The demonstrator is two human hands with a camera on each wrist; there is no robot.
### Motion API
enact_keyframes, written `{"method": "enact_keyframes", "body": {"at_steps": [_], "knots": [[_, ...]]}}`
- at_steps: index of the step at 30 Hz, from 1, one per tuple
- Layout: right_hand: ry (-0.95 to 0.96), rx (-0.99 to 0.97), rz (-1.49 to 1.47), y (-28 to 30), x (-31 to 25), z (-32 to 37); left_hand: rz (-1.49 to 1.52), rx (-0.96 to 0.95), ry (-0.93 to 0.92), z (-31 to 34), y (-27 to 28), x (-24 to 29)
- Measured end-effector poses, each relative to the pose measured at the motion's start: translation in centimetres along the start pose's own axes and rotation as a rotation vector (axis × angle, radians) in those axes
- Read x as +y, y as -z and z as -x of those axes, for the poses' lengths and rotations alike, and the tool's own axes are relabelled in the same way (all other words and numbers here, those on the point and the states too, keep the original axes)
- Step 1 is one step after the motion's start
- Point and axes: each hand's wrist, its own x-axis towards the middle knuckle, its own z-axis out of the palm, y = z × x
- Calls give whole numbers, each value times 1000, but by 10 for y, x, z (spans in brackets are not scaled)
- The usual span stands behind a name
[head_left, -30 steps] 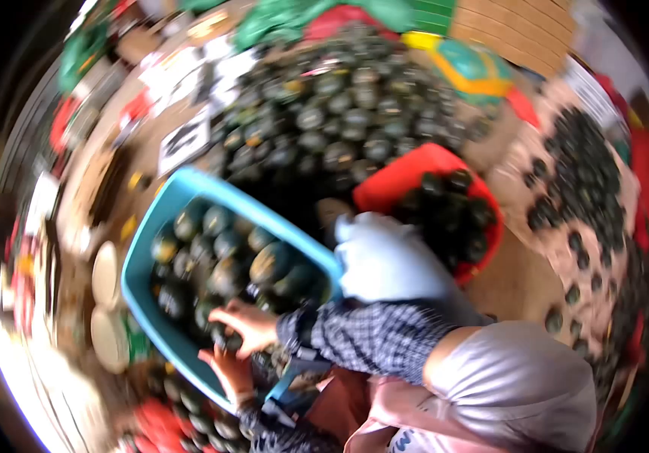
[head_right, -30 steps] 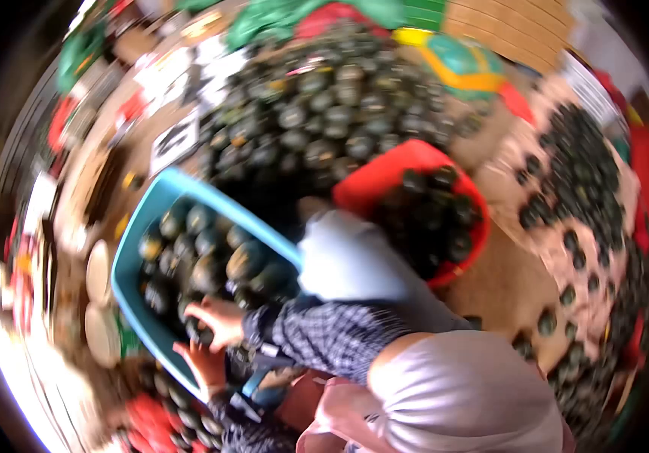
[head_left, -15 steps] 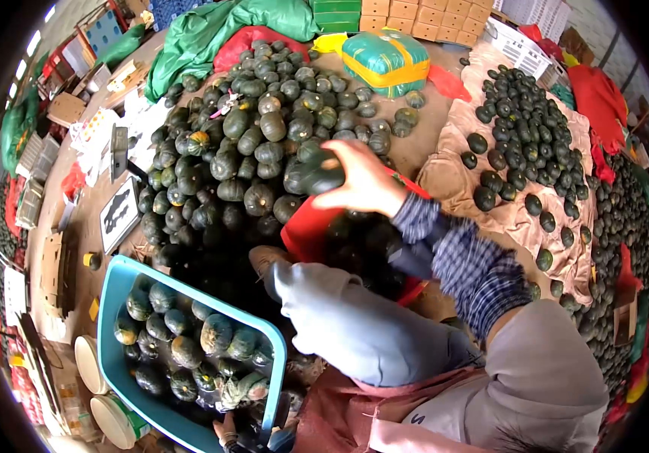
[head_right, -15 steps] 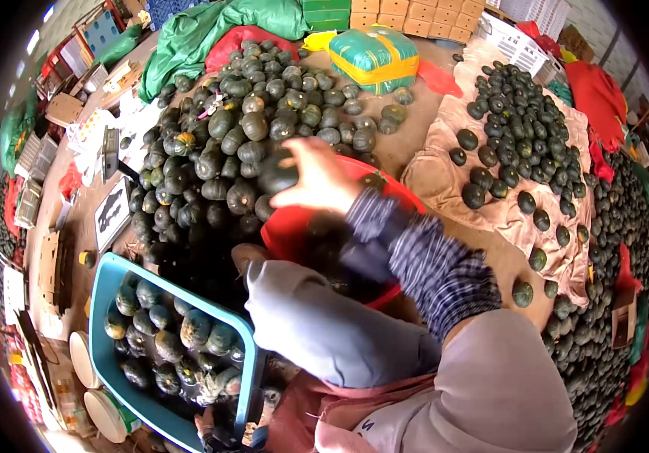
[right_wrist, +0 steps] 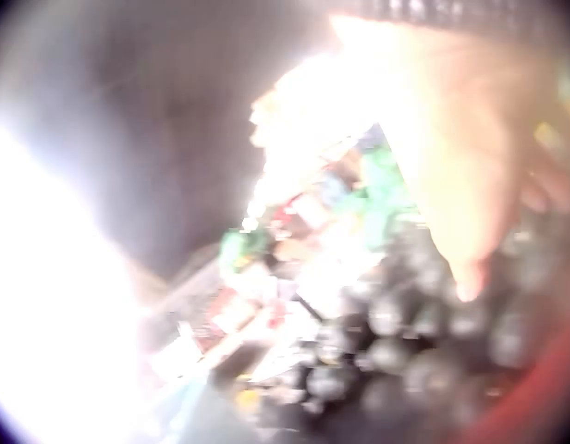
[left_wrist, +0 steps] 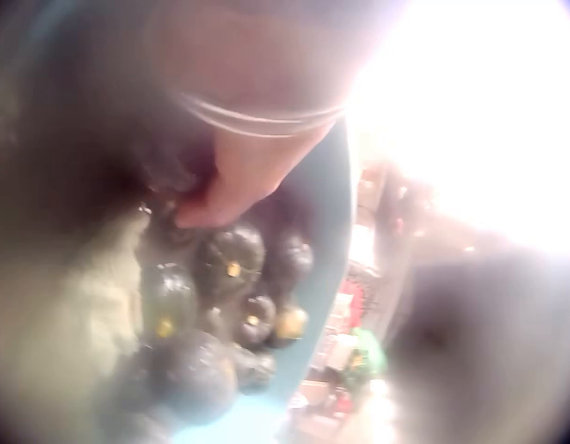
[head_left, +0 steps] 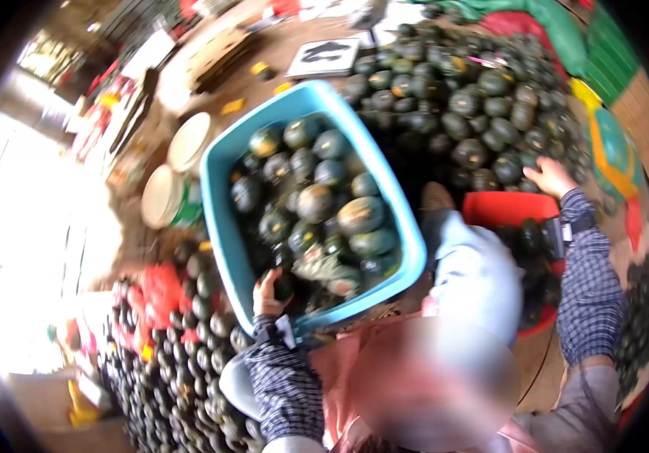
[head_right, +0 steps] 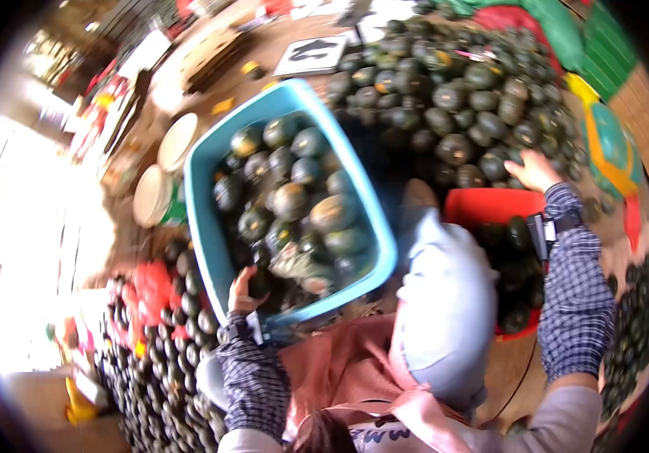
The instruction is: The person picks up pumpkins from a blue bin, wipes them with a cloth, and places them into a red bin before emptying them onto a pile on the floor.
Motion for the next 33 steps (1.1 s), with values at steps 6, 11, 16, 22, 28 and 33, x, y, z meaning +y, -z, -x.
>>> {"method": "enact_keyframes", "body": {"at_steps": [6, 11, 16, 22, 28, 33], "knots": [[1072, -324, 121, -18, -332, 90, 1016, -244, 102, 26, -14, 9], [943, -490, 545, -192, -446, 114, 1237, -487, 12, 34, -8, 7], [756, -436, 467, -263, -469, 96, 1316, -498, 18, 38, 0, -2], [710, -420, -284, -218, -445, 104, 1076, -137, 147, 19, -4, -3], [855, -297, -940, -211, -441, 179, 1189, -408, 1, 14, -42, -6], [1045, 219, -625, -262, -450, 181, 1173, -337, -274, 0, -56, -30]]}}
